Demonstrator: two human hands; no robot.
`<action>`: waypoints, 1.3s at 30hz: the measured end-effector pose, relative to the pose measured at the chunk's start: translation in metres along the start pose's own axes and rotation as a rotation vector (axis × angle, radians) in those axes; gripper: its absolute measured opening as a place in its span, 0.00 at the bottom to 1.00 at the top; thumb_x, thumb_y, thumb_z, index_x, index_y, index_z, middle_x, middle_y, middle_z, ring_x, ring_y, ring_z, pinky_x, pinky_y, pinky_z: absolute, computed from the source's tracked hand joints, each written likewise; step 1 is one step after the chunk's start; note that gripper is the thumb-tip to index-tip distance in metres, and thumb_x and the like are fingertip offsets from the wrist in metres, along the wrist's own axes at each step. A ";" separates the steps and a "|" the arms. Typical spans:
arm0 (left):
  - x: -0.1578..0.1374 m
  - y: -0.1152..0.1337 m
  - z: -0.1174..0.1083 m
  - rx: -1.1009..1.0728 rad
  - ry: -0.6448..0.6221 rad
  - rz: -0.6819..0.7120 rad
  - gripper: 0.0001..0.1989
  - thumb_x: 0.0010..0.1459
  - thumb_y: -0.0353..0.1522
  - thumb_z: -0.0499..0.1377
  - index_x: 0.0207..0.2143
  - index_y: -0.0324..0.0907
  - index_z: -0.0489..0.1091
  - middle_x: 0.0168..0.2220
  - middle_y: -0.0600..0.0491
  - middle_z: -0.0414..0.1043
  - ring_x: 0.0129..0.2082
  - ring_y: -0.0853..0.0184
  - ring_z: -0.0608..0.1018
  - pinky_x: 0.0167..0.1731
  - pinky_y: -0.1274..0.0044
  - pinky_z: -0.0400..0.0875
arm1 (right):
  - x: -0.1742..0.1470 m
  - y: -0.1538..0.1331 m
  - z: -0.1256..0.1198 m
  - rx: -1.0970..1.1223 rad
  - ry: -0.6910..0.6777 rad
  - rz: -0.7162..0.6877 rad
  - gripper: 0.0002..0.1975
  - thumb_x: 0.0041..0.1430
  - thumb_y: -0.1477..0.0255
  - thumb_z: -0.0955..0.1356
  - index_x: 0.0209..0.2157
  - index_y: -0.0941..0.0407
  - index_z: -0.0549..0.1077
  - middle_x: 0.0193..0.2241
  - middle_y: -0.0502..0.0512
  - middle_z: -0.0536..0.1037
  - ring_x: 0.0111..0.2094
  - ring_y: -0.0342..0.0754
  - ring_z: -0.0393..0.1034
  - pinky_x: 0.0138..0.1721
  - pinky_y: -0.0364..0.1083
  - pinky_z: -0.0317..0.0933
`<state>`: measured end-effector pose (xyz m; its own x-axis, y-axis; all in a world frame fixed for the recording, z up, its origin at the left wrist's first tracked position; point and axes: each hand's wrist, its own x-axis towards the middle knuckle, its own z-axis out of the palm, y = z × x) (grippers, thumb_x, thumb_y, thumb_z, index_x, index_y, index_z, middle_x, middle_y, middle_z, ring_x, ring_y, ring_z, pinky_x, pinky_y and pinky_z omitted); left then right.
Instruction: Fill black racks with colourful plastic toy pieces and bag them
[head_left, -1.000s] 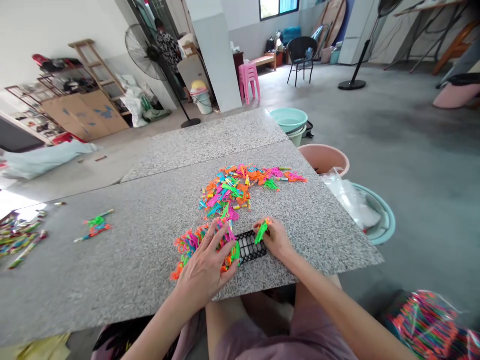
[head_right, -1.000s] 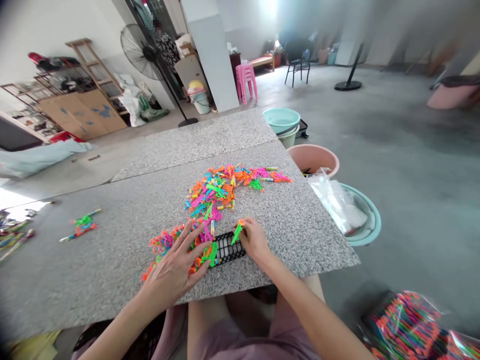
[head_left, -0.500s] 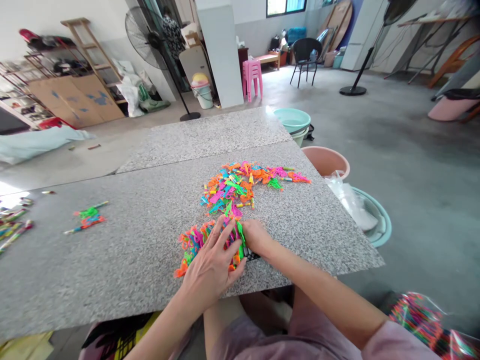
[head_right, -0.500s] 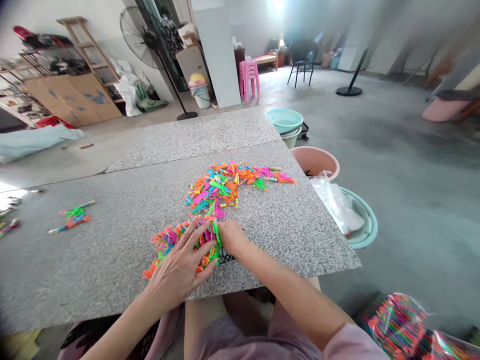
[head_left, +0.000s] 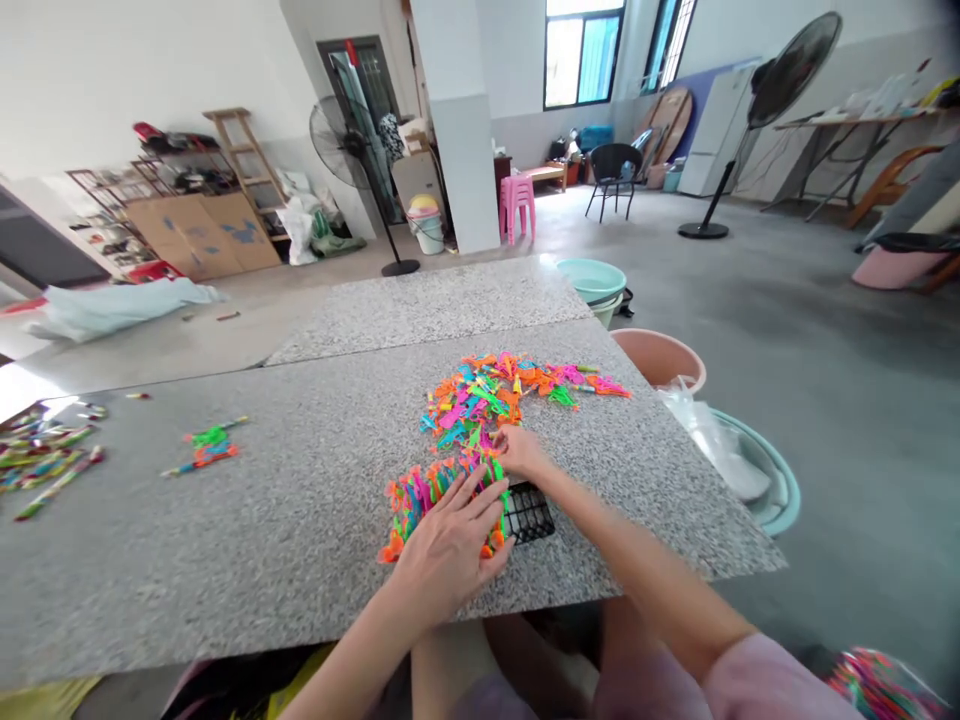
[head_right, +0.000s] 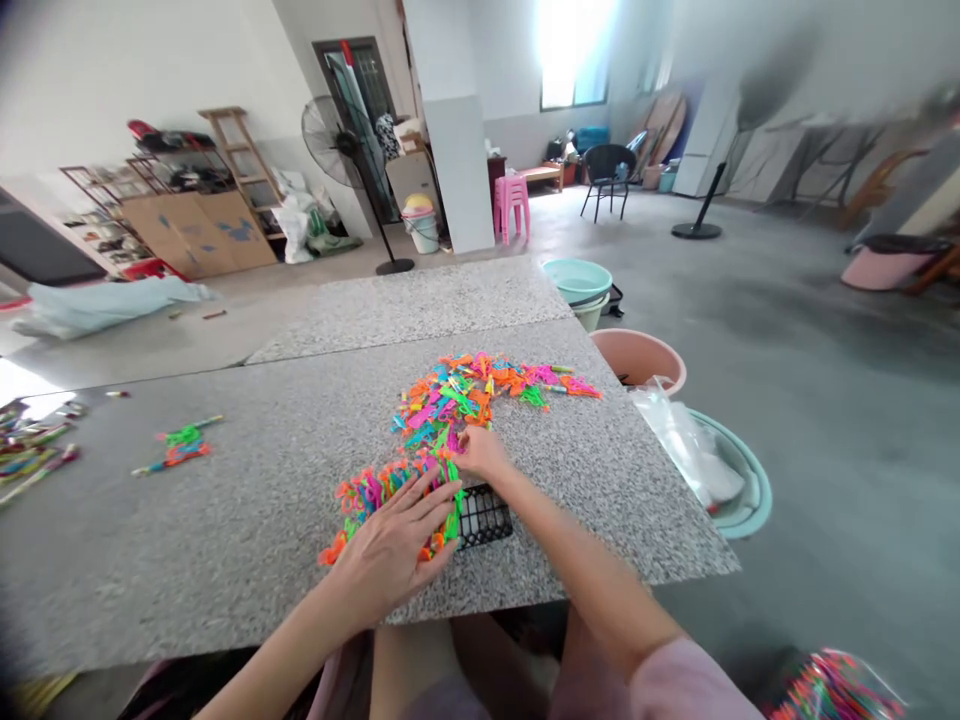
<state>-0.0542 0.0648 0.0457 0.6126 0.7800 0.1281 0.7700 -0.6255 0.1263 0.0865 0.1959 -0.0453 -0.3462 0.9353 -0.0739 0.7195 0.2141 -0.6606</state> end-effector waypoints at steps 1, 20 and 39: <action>-0.001 0.000 -0.001 -0.001 -0.009 -0.007 0.13 0.61 0.36 0.57 0.47 0.42 0.71 0.61 0.52 0.65 0.65 0.55 0.60 0.63 0.60 0.59 | 0.008 -0.006 0.003 -0.043 0.004 0.056 0.13 0.56 0.67 0.70 0.38 0.61 0.76 0.35 0.63 0.80 0.37 0.53 0.75 0.36 0.43 0.63; -0.018 -0.007 -0.002 0.044 0.017 -0.004 0.13 0.62 0.32 0.54 0.48 0.39 0.70 0.60 0.48 0.65 0.66 0.53 0.57 0.64 0.60 0.59 | -0.103 0.026 -0.003 0.633 -0.086 0.022 0.11 0.49 0.75 0.70 0.36 0.56 0.70 0.23 0.47 0.74 0.22 0.44 0.71 0.25 0.40 0.62; -0.017 -0.004 -0.005 -0.030 -0.011 0.000 0.25 0.63 0.33 0.55 0.62 0.46 0.58 0.61 0.50 0.63 0.67 0.54 0.55 0.63 0.58 0.57 | -0.114 -0.038 0.025 -0.228 -0.098 0.011 0.11 0.57 0.78 0.64 0.40 0.58 0.76 0.36 0.63 0.80 0.37 0.55 0.75 0.35 0.45 0.60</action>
<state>-0.0688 0.0544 0.0477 0.6147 0.7799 0.1176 0.7642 -0.6258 0.1562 0.0833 0.0745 -0.0304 -0.3864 0.9084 -0.1594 0.8369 0.2727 -0.4747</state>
